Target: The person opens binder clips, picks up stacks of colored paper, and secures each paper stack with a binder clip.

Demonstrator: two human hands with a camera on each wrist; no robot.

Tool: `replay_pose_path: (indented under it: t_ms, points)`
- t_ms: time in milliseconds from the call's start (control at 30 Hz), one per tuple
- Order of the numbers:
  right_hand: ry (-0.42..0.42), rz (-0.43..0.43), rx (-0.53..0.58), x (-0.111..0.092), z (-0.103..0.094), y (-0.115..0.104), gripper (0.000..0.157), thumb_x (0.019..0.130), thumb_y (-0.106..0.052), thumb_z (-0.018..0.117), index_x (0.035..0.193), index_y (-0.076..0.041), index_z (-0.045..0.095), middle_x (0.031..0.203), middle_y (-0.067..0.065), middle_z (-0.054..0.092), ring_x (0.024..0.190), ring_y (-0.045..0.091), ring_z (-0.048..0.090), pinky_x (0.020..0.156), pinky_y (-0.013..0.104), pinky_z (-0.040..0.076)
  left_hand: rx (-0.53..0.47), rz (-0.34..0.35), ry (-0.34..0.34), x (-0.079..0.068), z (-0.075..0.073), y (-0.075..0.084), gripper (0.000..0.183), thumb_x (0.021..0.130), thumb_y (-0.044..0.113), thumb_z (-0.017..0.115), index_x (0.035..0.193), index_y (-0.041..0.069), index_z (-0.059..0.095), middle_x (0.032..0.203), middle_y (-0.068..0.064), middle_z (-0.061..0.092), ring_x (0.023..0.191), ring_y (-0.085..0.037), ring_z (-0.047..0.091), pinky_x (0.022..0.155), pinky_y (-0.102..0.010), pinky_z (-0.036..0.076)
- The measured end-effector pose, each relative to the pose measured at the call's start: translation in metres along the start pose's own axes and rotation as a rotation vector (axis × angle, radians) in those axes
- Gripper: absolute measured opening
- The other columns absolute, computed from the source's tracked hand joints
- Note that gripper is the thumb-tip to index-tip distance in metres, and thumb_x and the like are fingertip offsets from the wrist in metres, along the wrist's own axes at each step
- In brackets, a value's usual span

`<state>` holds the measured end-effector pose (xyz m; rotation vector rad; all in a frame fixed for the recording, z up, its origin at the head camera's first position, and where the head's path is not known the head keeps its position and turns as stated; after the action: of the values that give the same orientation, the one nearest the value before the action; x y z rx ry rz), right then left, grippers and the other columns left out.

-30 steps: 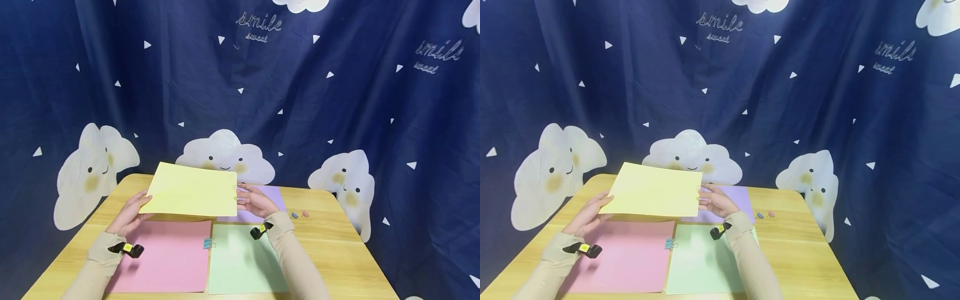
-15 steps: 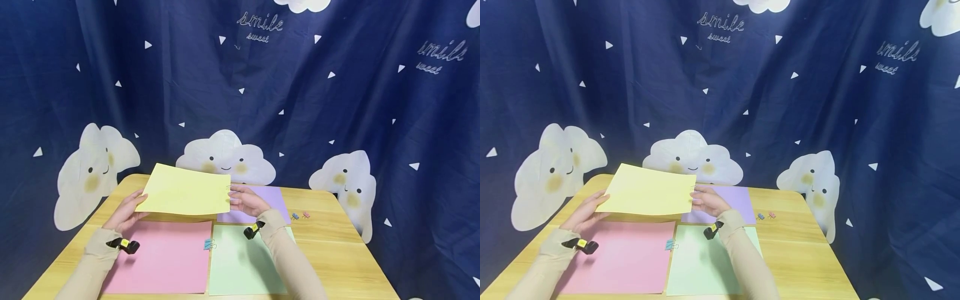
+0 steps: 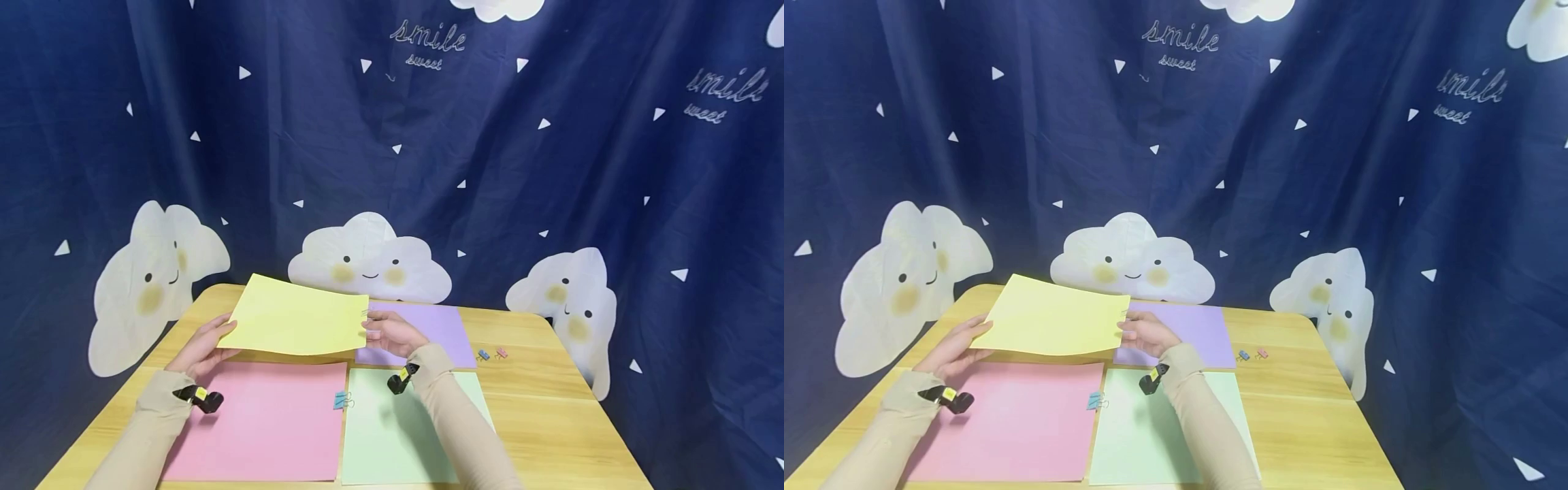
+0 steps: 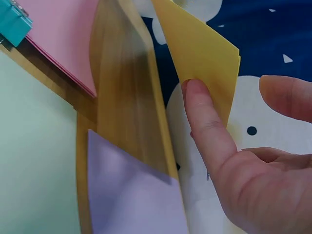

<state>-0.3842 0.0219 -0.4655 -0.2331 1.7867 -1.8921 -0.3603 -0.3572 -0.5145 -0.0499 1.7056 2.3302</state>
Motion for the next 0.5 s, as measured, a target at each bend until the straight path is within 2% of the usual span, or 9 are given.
replay_pose_path:
  t_ms: [133, 267, 367, 500]
  points:
    - [0.018, 0.029, -0.013, 0.004, 0.002, 0.01, 0.064, 0.105, -0.003, 0.049, 0.159, 0.011, 0.018, 0.158, 0.031, 0.036, 0.119, 0.027, 0.063, 0.118, 0.051, 0.047, 0.023, -0.02, 0.015, 0.004, -0.008, -0.005, 0.07, 0.111, 0.021, 0.046, 0.165, 0.005, 0.004, 0.095, 0.015, 0.07, 0.086, 0.0, 0.07, 0.078, -0.02, 0.063]
    - [0.03, 0.044, -0.007, 0.009, 0.005, 0.017, 0.064, 0.105, -0.003, 0.047, 0.16, 0.011, 0.016, 0.164, 0.032, 0.026, 0.144, 0.045, 0.046, 0.121, 0.056, 0.042, 0.027, -0.035, 0.017, 0.006, -0.015, -0.009, 0.072, 0.111, 0.02, 0.045, 0.165, 0.001, 0.001, 0.093, 0.014, 0.07, 0.085, -0.001, 0.07, 0.078, -0.02, 0.064]
    - [0.034, 0.043, 0.008, 0.012, 0.007, 0.021, 0.064, 0.105, -0.002, 0.047, 0.159, 0.013, 0.015, 0.163, 0.033, 0.027, 0.146, 0.048, 0.042, 0.12, 0.059, 0.042, 0.037, -0.039, 0.009, 0.007, -0.019, -0.011, 0.072, 0.112, 0.019, 0.044, 0.164, -0.002, -0.002, 0.092, 0.013, 0.071, 0.085, -0.001, 0.071, 0.077, -0.021, 0.064]
    - [0.032, 0.058, 0.026, 0.016, 0.011, 0.026, 0.064, 0.105, 0.0, 0.047, 0.158, 0.015, 0.013, 0.162, 0.034, 0.027, 0.144, 0.048, 0.045, 0.119, 0.059, 0.044, 0.04, -0.055, 0.014, 0.009, -0.024, -0.016, 0.073, 0.112, 0.019, 0.044, 0.163, -0.004, -0.002, 0.091, 0.012, 0.071, 0.083, -0.002, 0.071, 0.075, -0.022, 0.064]
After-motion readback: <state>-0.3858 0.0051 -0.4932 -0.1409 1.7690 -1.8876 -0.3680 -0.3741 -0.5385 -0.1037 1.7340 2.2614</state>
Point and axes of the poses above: each hand's wrist, its own x-axis towards the middle knuckle, its own z-axis out of the palm, y = z × x, the point moved 5 cm from there along x, towards the middle knuckle
